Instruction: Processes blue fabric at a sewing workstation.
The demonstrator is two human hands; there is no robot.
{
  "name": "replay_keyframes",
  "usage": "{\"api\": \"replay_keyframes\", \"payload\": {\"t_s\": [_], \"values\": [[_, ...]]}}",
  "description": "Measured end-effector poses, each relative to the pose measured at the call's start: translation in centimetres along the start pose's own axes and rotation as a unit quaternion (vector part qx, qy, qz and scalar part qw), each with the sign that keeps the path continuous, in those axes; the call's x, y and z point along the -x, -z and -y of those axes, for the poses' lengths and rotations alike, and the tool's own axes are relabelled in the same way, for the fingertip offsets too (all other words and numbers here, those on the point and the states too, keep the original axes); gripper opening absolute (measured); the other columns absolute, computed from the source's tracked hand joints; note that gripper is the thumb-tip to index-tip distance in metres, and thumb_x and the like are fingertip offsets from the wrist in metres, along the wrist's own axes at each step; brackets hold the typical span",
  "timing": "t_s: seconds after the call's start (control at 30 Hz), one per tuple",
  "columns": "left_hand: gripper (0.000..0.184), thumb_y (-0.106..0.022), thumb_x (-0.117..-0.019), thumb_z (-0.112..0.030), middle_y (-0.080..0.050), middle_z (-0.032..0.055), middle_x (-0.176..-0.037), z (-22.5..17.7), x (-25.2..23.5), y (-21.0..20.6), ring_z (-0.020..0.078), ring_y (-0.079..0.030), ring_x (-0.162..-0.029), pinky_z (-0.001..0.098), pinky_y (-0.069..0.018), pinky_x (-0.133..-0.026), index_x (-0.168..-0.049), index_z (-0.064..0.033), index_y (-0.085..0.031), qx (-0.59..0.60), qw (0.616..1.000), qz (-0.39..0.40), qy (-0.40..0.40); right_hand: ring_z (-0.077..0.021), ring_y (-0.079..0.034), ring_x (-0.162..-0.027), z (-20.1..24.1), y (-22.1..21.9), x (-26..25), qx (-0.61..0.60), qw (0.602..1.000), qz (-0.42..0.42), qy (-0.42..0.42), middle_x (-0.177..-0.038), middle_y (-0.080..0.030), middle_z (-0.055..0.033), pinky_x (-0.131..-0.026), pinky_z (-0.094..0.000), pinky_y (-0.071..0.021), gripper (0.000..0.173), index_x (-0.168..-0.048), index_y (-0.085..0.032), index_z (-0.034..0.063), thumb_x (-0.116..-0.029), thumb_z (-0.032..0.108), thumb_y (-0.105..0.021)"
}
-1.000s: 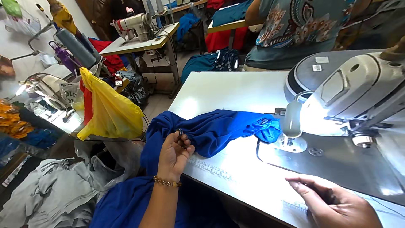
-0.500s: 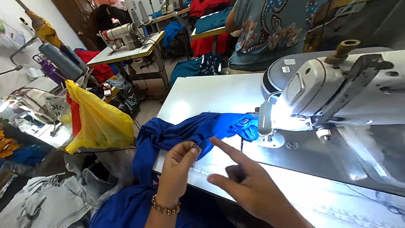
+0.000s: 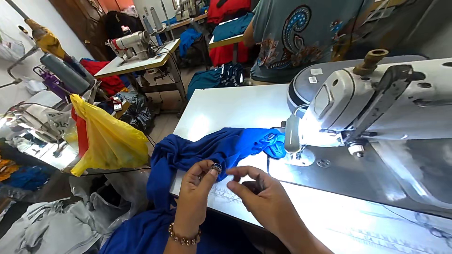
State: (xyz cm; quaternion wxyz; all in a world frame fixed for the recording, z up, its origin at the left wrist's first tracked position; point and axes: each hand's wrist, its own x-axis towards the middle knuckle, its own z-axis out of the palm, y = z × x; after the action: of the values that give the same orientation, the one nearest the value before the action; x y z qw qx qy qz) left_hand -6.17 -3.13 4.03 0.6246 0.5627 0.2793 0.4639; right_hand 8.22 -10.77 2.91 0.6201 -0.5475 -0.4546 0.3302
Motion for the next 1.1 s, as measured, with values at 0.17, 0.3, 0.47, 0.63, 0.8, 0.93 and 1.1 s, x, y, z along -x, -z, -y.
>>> {"api": "replay_keyframes", "payload": {"t_s": [0.17, 0.3, 0.47, 0.63, 0.8, 0.93, 1.1], "values": [[0.015, -0.070, -0.0940, -0.028, -0.061, -0.0021, -0.114, 0.0, 0.1, -0.2, 0.0086, -0.060, -0.100, 0.0243, -0.0522, -0.083, -0.106, -0.0201, -0.074, -0.114, 0.993, -0.016, -0.028, -0.0032, -0.052, -0.048, 1.7, -0.7, -1.0, -0.104, 0.983, 0.100, -0.114, -0.111, -0.072, 0.0022, -0.044, -0.0169, -0.0460, 0.054, -0.143, -0.059, 0.0182, -0.0912, 0.014, -0.074], [0.012, -0.069, -0.0954, -0.032, -0.060, -0.0038, -0.113, -0.4, 0.1, 0.1, 0.0077, -0.060, -0.101, 0.0251, -0.0531, -0.085, -0.102, -0.0221, -0.072, -0.137, 0.989, -0.014, -0.046, -0.0063, -0.051, -0.047, 1.5, -1.6, -1.0, -0.190, 0.968, 0.079, -0.147, -0.063, -0.058, -0.0008, -0.045, -0.0178, -0.0453, 0.013, -0.095, -0.071, 0.0084, -0.0991, 0.013, -0.060], [0.013, -0.062, -0.0999, -0.028, -0.059, -0.0028, -0.112, -0.1, 0.4, -0.1, 0.0053, -0.060, -0.097, 0.0240, -0.0529, -0.085, -0.101, -0.0174, -0.070, -0.084, 0.995, 0.006, -0.048, -0.0024, -0.047, -0.047, 0.7, -1.0, -0.3, -0.137, 0.984, 0.055, -0.104, -0.066, -0.060, 0.0039, -0.044, -0.0157, -0.0408, 0.018, -0.097, -0.076, 0.0125, -0.0981, 0.013, -0.058], [0.017, -0.054, -0.1023, -0.023, -0.064, -0.0065, -0.103, -0.5, 0.1, -0.4, 0.0037, -0.061, -0.094, 0.0248, -0.0523, -0.086, -0.100, -0.0189, -0.070, -0.010, 1.000, -0.003, -0.023, 0.0008, -0.049, -0.050, 0.2, -0.3, 0.3, -0.082, 0.993, 0.044, -0.074, -0.071, -0.065, 0.0073, -0.046, -0.0138, -0.0411, 0.018, -0.099, -0.076, 0.0123, -0.0985, 0.012, -0.058], [0.021, -0.055, -0.0984, -0.023, -0.071, -0.0025, -0.104, -1.2, 0.1, -0.2, 0.0088, -0.066, -0.095, 0.0299, -0.0557, -0.082, -0.105, -0.0166, -0.074, 0.087, 0.992, -0.073, 0.057, 0.0062, -0.049, -0.053, -1.1, 0.9, 1.4, -0.054, 0.997, 0.053, -0.016, -0.078, -0.067, 0.0116, -0.048, -0.0104, -0.0412, 0.020, -0.100, -0.076, 0.0130, -0.0983, 0.012, -0.056], [0.026, -0.046, -0.1013, -0.022, -0.070, -0.0016, -0.101, -1.4, -0.1, 0.4, 0.0128, -0.066, -0.094, 0.0323, -0.0553, -0.078, -0.099, -0.0186, -0.072, 0.156, 0.976, -0.107, 0.105, 0.0095, -0.048, -0.055, -2.3, 2.6, 2.8, -0.022, 0.999, 0.043, 0.015, -0.079, -0.067, 0.0129, -0.049, -0.0084, -0.0403, 0.020, -0.101, -0.076, 0.0119, -0.0981, 0.011, -0.056], [0.034, -0.038, -0.1043, -0.026, -0.068, -0.0025, -0.095, -1.7, -0.9, 0.6, 0.0131, -0.065, -0.087, 0.0322, -0.0546, -0.072, -0.093, -0.0196, -0.070, 0.200, 0.959, -0.125, 0.158, 0.0099, -0.050, -0.059, -1.9, 5.2, 4.3, 0.008, 0.999, 0.036, 0.001, -0.081, -0.069, 0.0096, -0.053, -0.0090, -0.0424, 0.020, -0.103, -0.075, 0.0040, -0.0989, 0.008, -0.056]]}}
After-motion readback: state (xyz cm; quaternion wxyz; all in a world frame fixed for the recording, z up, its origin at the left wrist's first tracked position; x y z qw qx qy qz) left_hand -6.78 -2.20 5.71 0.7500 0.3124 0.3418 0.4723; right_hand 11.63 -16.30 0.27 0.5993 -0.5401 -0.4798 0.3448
